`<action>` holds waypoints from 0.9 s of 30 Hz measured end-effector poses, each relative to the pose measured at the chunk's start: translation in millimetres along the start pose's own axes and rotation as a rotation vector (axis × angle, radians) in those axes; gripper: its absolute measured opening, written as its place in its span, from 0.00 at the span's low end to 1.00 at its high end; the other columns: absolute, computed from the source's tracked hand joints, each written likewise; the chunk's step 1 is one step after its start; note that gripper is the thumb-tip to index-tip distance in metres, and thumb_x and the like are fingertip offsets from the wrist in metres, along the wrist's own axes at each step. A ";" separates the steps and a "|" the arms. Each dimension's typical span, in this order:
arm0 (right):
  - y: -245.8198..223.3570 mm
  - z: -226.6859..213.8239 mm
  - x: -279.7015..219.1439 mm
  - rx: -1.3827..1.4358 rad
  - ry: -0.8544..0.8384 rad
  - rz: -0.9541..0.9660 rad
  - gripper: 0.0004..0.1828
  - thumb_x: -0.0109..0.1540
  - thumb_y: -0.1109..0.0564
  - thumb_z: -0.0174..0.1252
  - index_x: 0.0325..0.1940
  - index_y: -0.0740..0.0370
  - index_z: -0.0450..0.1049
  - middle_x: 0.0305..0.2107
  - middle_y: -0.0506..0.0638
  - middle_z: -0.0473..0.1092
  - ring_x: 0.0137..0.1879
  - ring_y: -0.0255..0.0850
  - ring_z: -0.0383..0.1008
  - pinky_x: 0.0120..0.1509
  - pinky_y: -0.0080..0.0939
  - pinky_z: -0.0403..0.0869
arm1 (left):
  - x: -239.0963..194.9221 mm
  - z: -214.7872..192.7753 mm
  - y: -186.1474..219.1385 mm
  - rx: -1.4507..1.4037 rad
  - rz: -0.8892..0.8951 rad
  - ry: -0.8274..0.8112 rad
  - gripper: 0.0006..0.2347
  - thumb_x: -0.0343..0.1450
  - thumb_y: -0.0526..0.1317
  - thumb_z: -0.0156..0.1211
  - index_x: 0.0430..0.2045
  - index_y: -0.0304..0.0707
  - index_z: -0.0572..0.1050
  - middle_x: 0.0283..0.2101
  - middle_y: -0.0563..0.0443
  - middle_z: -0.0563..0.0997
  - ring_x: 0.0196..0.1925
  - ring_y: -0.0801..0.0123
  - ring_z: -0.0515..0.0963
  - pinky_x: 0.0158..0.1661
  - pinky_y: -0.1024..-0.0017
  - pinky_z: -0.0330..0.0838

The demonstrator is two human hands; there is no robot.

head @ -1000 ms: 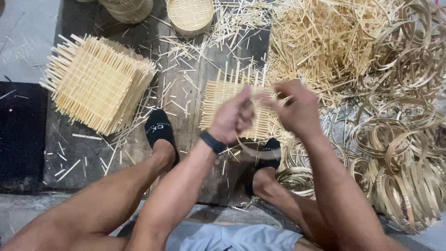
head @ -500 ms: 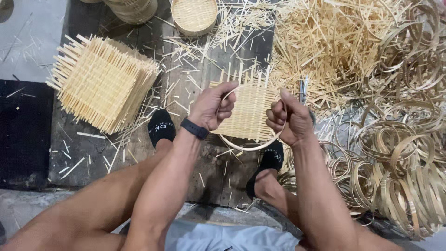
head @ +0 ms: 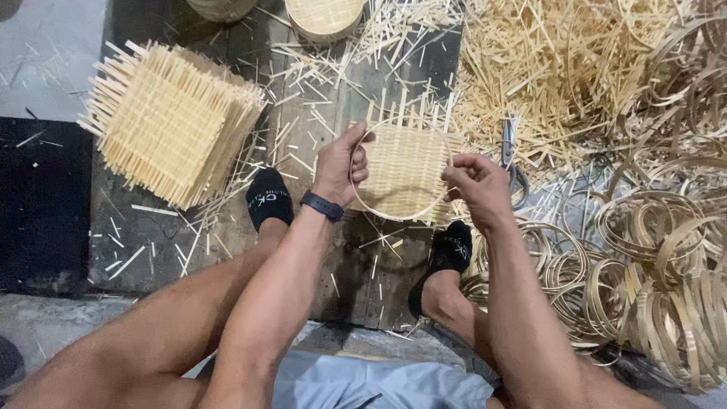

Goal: The person weaves small round bamboo bowls by placing a pre-woven square mat over a wooden mold, adding a circular bamboo rim, and trimming excess strands with shears. The finished bowls are stacked nearby.

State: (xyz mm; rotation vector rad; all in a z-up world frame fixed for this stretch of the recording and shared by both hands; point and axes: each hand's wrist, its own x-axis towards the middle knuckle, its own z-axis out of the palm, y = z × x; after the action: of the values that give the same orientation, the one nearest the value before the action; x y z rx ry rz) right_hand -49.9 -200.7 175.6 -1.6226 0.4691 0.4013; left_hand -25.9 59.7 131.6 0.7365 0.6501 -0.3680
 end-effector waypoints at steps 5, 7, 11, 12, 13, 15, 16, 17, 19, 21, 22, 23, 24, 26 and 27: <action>47.1 10.8 34.6 -0.135 0.160 -0.071 0.12 0.58 0.62 0.69 0.44 0.69 0.80 0.31 0.54 0.79 0.33 0.37 0.79 0.36 0.36 0.79 | 29.7 -26.3 -23.8 0.779 0.564 0.225 0.06 0.63 0.36 0.66 0.30 0.34 0.81 0.26 0.57 0.81 0.27 0.73 0.80 0.31 0.75 0.76; 61.8 13.9 48.4 -0.265 0.189 -0.122 0.13 0.57 0.62 0.70 0.45 0.69 0.81 0.32 0.55 0.80 0.34 0.38 0.79 0.39 0.37 0.79 | 36.0 -36.3 -30.8 1.068 0.710 0.298 0.07 0.62 0.37 0.66 0.28 0.35 0.84 0.25 0.50 0.84 0.27 0.65 0.85 0.32 0.70 0.77; 83.4 23.6 61.5 -0.525 0.284 -0.251 0.13 0.54 0.61 0.72 0.43 0.65 0.83 0.32 0.56 0.80 0.36 0.41 0.81 0.44 0.41 0.79 | 47.7 -50.2 -40.5 1.339 0.702 0.345 0.06 0.61 0.36 0.68 0.29 0.37 0.86 0.29 0.40 0.84 0.33 0.54 0.83 0.37 0.65 0.76; 85.7 25.7 63.4 -0.579 0.317 -0.294 0.13 0.54 0.61 0.72 0.42 0.64 0.84 0.32 0.56 0.80 0.36 0.42 0.81 0.45 0.42 0.78 | 50.2 -52.4 -41.3 1.323 0.669 0.334 0.07 0.62 0.36 0.69 0.30 0.38 0.85 0.30 0.41 0.84 0.33 0.55 0.84 0.37 0.65 0.76; 88.5 25.8 61.9 -0.582 0.321 -0.274 0.12 0.54 0.61 0.72 0.42 0.63 0.84 0.31 0.56 0.80 0.35 0.42 0.81 0.45 0.42 0.78 | 49.7 -54.8 -45.1 1.306 0.629 0.323 0.08 0.62 0.37 0.70 0.32 0.39 0.85 0.31 0.41 0.84 0.34 0.56 0.85 0.38 0.66 0.76; 88.1 24.1 60.1 -0.583 0.335 -0.244 0.12 0.54 0.60 0.72 0.41 0.62 0.84 0.29 0.57 0.79 0.34 0.42 0.81 0.44 0.42 0.78 | 49.9 -55.6 -47.1 1.274 0.632 0.338 0.09 0.61 0.38 0.72 0.32 0.40 0.85 0.32 0.43 0.85 0.33 0.58 0.86 0.38 0.68 0.77; 85.7 23.1 58.8 -0.562 0.328 -0.214 0.11 0.54 0.61 0.72 0.41 0.63 0.84 0.29 0.56 0.80 0.34 0.42 0.81 0.43 0.41 0.78 | 49.5 -54.6 -46.2 1.258 0.639 0.343 0.09 0.60 0.38 0.73 0.32 0.41 0.86 0.32 0.44 0.86 0.33 0.59 0.86 0.38 0.68 0.78; 83.1 22.4 58.3 -0.538 0.321 -0.185 0.11 0.54 0.61 0.72 0.40 0.64 0.84 0.28 0.56 0.80 0.34 0.42 0.81 0.43 0.41 0.78 | 49.5 -53.7 -44.2 1.275 0.599 0.350 0.09 0.59 0.38 0.73 0.31 0.42 0.86 0.32 0.44 0.86 0.33 0.60 0.86 0.38 0.69 0.78; 79.2 20.8 58.1 -0.495 0.312 -0.149 0.11 0.54 0.61 0.71 0.40 0.64 0.83 0.28 0.56 0.80 0.34 0.41 0.81 0.42 0.40 0.78 | 49.9 -52.5 -41.1 1.306 0.520 0.364 0.08 0.59 0.38 0.75 0.28 0.42 0.86 0.31 0.45 0.86 0.32 0.60 0.86 0.38 0.69 0.77; 81.3 18.1 56.7 -0.458 0.306 -0.127 0.10 0.55 0.61 0.71 0.40 0.64 0.83 0.29 0.55 0.80 0.34 0.40 0.81 0.42 0.39 0.78 | 51.8 -52.6 -43.2 1.277 0.479 0.396 0.08 0.59 0.38 0.74 0.28 0.42 0.86 0.29 0.46 0.86 0.31 0.62 0.86 0.37 0.69 0.78; 83.9 16.2 56.1 -0.466 0.310 -0.124 0.10 0.54 0.61 0.71 0.40 0.64 0.84 0.29 0.55 0.80 0.34 0.40 0.81 0.42 0.39 0.78 | 52.7 -53.2 -46.3 1.263 0.454 0.413 0.08 0.59 0.38 0.74 0.28 0.42 0.86 0.28 0.46 0.86 0.30 0.63 0.87 0.36 0.69 0.78; 84.7 16.3 58.4 -0.471 0.315 -0.127 0.11 0.54 0.61 0.72 0.40 0.64 0.84 0.29 0.55 0.80 0.34 0.40 0.81 0.42 0.40 0.78 | 54.8 -53.1 -46.6 1.276 0.457 0.420 0.08 0.58 0.39 0.75 0.27 0.41 0.86 0.28 0.46 0.86 0.30 0.63 0.86 0.36 0.69 0.78; 85.7 16.1 59.1 -0.476 0.320 -0.129 0.11 0.53 0.61 0.72 0.39 0.64 0.84 0.29 0.55 0.80 0.33 0.40 0.81 0.43 0.40 0.78 | 55.5 -53.4 -46.6 1.290 0.461 0.426 0.08 0.58 0.39 0.76 0.27 0.41 0.86 0.28 0.46 0.86 0.29 0.63 0.86 0.36 0.69 0.78; 86.5 16.2 60.0 -0.548 0.291 -0.183 0.10 0.54 0.61 0.73 0.39 0.65 0.84 0.30 0.57 0.80 0.34 0.42 0.81 0.44 0.42 0.78 | 55.3 -53.1 -45.5 1.311 0.457 0.437 0.08 0.57 0.39 0.76 0.26 0.41 0.86 0.27 0.46 0.86 0.29 0.63 0.85 0.36 0.68 0.77; 85.0 15.2 62.4 -0.582 0.282 -0.212 0.10 0.55 0.61 0.73 0.39 0.65 0.84 0.30 0.58 0.80 0.34 0.42 0.81 0.45 0.43 0.78 | 57.5 -51.1 -43.8 1.318 0.453 0.437 0.07 0.57 0.38 0.77 0.25 0.41 0.86 0.26 0.46 0.86 0.28 0.63 0.85 0.35 0.68 0.77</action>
State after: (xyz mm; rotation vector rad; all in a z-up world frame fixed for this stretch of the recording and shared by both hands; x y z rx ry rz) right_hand -40.9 -196.5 69.5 -2.2882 0.4030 0.1502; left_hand -27.1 61.2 43.1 2.2240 0.5688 -0.1719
